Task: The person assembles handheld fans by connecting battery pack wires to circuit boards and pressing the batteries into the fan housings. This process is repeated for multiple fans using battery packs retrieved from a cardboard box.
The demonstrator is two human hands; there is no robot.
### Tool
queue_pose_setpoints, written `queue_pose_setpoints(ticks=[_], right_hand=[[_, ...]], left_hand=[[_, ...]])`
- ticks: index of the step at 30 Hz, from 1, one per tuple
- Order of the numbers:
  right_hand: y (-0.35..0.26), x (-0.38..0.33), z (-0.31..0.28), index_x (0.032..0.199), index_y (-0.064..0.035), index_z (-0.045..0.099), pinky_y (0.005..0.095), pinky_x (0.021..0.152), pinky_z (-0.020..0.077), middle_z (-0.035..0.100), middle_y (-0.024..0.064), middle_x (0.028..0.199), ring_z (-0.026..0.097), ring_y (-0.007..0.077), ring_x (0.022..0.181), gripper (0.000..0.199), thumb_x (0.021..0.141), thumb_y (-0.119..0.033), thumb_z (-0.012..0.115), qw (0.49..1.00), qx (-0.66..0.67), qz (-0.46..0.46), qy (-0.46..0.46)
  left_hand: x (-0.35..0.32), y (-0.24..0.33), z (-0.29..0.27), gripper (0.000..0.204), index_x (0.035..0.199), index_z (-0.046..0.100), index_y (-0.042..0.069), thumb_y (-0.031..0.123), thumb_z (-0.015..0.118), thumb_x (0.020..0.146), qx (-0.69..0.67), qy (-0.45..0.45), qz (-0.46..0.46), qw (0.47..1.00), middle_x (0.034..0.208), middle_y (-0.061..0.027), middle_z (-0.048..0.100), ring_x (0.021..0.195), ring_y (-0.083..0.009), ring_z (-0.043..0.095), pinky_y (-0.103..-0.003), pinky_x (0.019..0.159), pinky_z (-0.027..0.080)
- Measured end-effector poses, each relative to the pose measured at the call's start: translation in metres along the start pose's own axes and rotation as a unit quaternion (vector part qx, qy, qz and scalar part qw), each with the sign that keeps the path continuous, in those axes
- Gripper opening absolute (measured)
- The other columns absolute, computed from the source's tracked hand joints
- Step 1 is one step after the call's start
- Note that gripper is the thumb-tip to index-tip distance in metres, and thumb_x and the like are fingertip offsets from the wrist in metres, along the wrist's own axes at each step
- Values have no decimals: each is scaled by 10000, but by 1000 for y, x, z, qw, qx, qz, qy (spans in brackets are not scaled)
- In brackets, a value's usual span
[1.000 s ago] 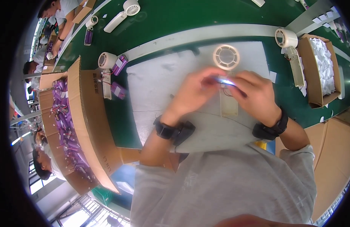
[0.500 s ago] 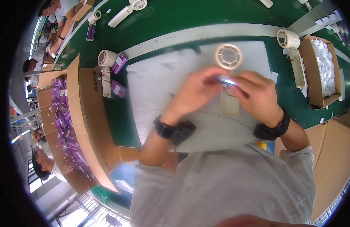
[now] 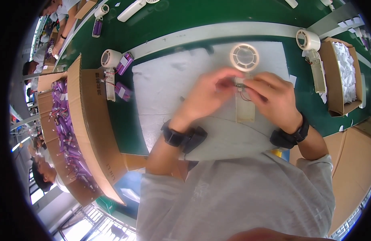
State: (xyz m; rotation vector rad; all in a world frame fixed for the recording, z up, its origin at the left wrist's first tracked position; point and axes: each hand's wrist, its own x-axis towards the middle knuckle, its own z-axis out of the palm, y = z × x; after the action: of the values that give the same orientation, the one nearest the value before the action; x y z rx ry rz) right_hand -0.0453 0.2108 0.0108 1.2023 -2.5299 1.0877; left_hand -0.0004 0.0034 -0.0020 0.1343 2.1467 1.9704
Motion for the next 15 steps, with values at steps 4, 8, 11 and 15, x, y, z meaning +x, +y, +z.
queue_pose_setpoints(ticks=[4, 8, 11, 15], right_hand=[[0, 0, 0, 939, -35, 710, 324, 612, 538, 655, 90, 862, 647, 257, 690, 203, 741, -11, 747, 1000, 13, 11, 15], [1, 1, 3, 941, -43, 713, 317, 585, 527, 639, 69, 833, 638, 234, 673, 196, 748, -29, 749, 1000, 9, 7, 28], [2, 2, 4, 927, -65, 718, 304, 531, 506, 610, 18, 785, 622, 185, 645, 179, 751, -61, 754, 998, -5, -18, 52], [2, 2, 4, 938, -58, 722, 307, 529, 503, 604, 19, 781, 616, 183, 639, 188, 753, -62, 753, 999, -7, -21, 48]], left_hand=[[0, 1, 1, 340, 1190, 615, 44, -41, 604, 860, 0, 1, -1, 1000, 984, -61, 670, 851, -132, 638, -280, 787, 523], [1, 1, 1, 339, 1189, 617, 43, -39, 608, 860, -1, 1, 5, 1000, 990, -62, 672, 852, -134, 641, -281, 785, 525], [1, 2, 1, 342, 1189, 618, 42, -42, 606, 858, -3, 0, 2, 1000, 990, -63, 671, 852, -134, 639, -280, 787, 524], [1, 5, 0, 346, 1189, 619, 40, -49, 598, 856, 0, -1, 5, 1000, 1003, -62, 670, 853, -134, 636, -277, 796, 520]])
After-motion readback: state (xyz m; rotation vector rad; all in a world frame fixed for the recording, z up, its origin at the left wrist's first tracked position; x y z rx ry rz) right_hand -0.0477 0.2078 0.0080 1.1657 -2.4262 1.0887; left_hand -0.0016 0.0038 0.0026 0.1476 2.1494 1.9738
